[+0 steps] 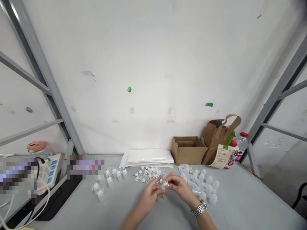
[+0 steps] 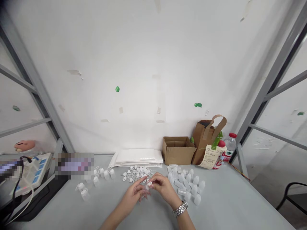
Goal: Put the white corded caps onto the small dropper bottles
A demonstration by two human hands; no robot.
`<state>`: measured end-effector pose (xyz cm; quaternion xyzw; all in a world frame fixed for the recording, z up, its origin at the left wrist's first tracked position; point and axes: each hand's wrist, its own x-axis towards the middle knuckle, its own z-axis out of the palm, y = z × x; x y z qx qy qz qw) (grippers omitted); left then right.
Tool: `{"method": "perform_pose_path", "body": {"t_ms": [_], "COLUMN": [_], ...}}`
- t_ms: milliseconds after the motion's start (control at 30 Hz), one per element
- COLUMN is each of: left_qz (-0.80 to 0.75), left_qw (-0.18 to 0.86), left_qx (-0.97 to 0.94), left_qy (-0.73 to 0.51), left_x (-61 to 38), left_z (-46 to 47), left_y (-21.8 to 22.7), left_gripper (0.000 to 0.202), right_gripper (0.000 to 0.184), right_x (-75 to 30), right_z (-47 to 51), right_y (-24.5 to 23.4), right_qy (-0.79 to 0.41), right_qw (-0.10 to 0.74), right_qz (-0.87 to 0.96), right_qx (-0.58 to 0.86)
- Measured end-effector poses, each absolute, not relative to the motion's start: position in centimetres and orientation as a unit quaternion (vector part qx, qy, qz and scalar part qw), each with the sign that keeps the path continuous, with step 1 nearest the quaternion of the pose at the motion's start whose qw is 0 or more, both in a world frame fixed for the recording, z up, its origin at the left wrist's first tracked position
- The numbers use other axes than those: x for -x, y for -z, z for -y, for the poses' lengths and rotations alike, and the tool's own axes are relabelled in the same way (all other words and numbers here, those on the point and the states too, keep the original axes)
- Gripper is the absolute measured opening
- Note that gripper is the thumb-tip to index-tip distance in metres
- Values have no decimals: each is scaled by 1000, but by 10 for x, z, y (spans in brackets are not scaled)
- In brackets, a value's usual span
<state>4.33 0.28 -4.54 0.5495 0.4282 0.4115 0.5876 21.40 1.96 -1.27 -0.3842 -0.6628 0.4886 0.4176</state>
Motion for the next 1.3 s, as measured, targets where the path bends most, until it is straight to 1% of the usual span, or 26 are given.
{"method": "perform_pose_path", "body": {"t_ms": [67, 200, 300, 400, 467, 533, 633, 767, 867, 967, 1033, 1067, 1167, 1200, 1300], "left_qz": [-454, -532, -544, -534, -535, -543, -547, -529, -509, -501, -503, -505, -520, -525, -530], "left_qw": [543, 375, 324, 308, 299, 296, 300, 300, 292, 287, 285, 284, 287, 291, 304], "left_qx": [-576, -645, -672, -687, -687, -683, -683, -701, -714, -719, -719, -717, -705, -700, -695], "left_qy": [-410, -401, -384, -385, -390, -389, -380, -373, -383, -388, -387, -388, -388, -387, -380], "left_x": [-42, -37, -34, -34, -35, -35, -34, -31, -32, -34, -36, -36, -35, -34, -33], "left_z": [-3, -3, -4, -4, -5, -6, -6, -5, -3, -2, -3, -3, -5, -5, -5], "left_y": [44, 44, 46, 49, 50, 51, 50, 52, 55, 56, 55, 55, 52, 51, 50], "left_gripper": [59, 54, 52, 52, 53, 54, 54, 54, 52, 51, 51, 52, 53, 53, 52], "right_gripper": [22, 22, 29, 35, 27, 17, 13, 9, 17, 37, 44, 43, 21, 17, 15], "right_x": [-213, -206, -199, -195, -195, -197, -199, -200, -200, -198, -196, -196, -199, -200, -201], "right_z": [-20, -20, -19, -18, -18, -19, -19, -18, -17, -16, -16, -16, -16, -17, -17], "right_y": [17, 30, 38, 41, 40, 40, 39, 37, 34, 33, 32, 32, 31, 31, 34], "right_qy": [-496, -477, -421, -374, -381, -412, -448, -445, -418, -369, -344, -337, -357, -374, -389], "right_qw": [412, 386, 377, 373, 385, 398, 402, 394, 374, 354, 349, 352, 375, 380, 373], "right_qz": [652, 647, 663, 673, 672, 668, 661, 660, 674, 690, 689, 687, 690, 692, 697], "right_qx": [399, 452, 491, 517, 506, 476, 448, 460, 481, 512, 534, 539, 506, 487, 473]}}
